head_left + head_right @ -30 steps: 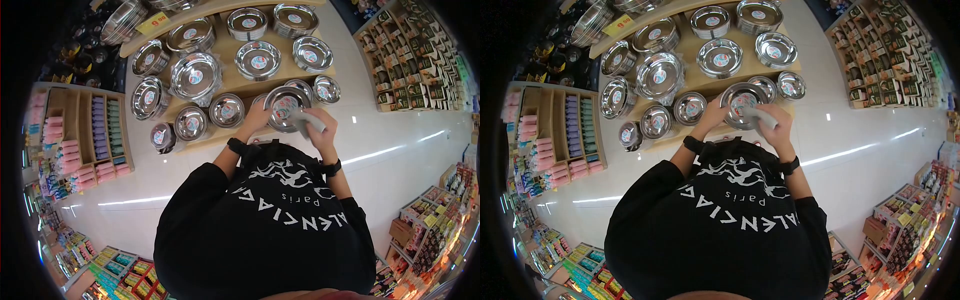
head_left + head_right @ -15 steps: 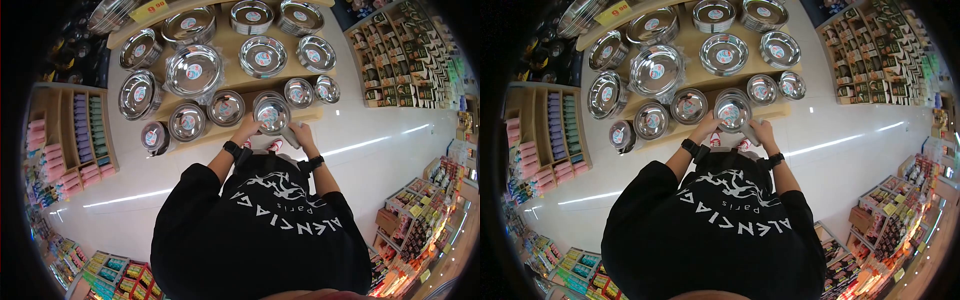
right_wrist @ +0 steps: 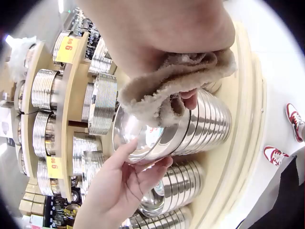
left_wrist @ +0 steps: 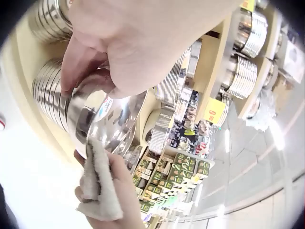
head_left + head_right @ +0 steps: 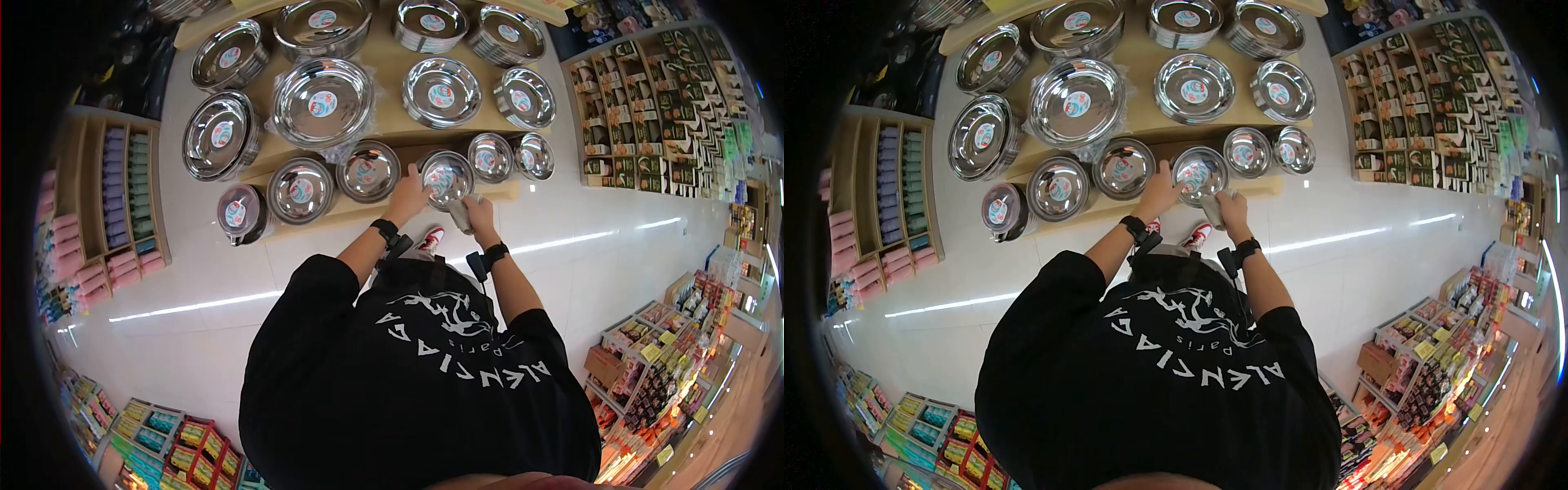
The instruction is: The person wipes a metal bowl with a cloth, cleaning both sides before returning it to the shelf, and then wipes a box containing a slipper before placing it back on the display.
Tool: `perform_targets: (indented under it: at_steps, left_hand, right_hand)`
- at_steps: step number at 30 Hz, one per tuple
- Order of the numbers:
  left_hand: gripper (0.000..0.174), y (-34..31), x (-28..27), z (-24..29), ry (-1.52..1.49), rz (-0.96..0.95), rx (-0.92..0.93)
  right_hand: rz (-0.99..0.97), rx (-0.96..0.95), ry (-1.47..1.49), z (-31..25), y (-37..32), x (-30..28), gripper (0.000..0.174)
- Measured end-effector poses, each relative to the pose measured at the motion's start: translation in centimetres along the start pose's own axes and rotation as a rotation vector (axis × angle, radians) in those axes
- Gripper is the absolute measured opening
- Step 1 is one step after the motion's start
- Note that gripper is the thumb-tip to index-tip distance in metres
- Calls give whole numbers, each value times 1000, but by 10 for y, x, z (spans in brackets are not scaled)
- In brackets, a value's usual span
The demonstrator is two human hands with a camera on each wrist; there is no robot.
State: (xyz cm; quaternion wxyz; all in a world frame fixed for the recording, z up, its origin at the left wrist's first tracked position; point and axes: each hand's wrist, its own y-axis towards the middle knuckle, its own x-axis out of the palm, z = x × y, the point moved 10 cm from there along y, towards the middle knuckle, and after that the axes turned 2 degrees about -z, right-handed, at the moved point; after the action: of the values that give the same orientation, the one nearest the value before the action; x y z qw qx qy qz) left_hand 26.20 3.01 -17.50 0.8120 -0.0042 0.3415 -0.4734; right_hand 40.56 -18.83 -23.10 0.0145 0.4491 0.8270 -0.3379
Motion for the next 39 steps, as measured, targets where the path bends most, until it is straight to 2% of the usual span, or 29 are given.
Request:
perform_targets:
  at_steps: [3,6,9,12,15,18,21,24,27,28,31,32,35,36,39]
  left_hand:
    - [52,3,4,-7,-43,16,17]
    - [49,11,11,-20,-75,2,12]
    - [50,16,21,-31,-111,-29,17]
    - [52,14,21,-35,-113,27,51]
    - [57,13,30,-45,-210,-54,-48]
    - [59,1,13,-28,-190,-116,-104]
    - [61,18,26,-48,-131,-62,-61]
    - [61,17,28,-50,-107,-113,-158]
    - [60,20,25,-44,58,-58,-165]
    - [56,14,9,-17,175,78,-69]
    - [49,9,-6,43,204,172,-65]
    - [38,13,-4,57,180,167,-47]
    - [27,38,15,100,181,173,99]
    - [22,44,17,125,266,287,238]
    - [23,74,39,165,502,280,332]
  right_hand:
    - [56,-23,-96,-7,1,-2,36]
    - [154,-174,-170,-19,3,-2,42]
    - [184,-222,-145,-17,3,-3,51]
    - [170,-256,-275,-28,-1,-1,57]
    - [152,-454,-199,-58,-19,2,54]
    - [-76,-340,-363,-47,-1,8,48]
    - [-225,-288,-279,-41,14,8,43]
    - [-137,-380,-35,-64,15,-21,35]
    - [-159,-236,61,-52,38,-58,28]
    - [-152,-206,98,-41,49,-73,25]
    - [-148,-96,17,-10,83,-122,27]
    - [-161,-103,68,-4,93,-133,31]
    - [-218,-65,6,22,135,-148,32]
    - [-227,-97,-3,19,142,-149,38]
    - [-213,-170,-115,-2,150,-149,54]
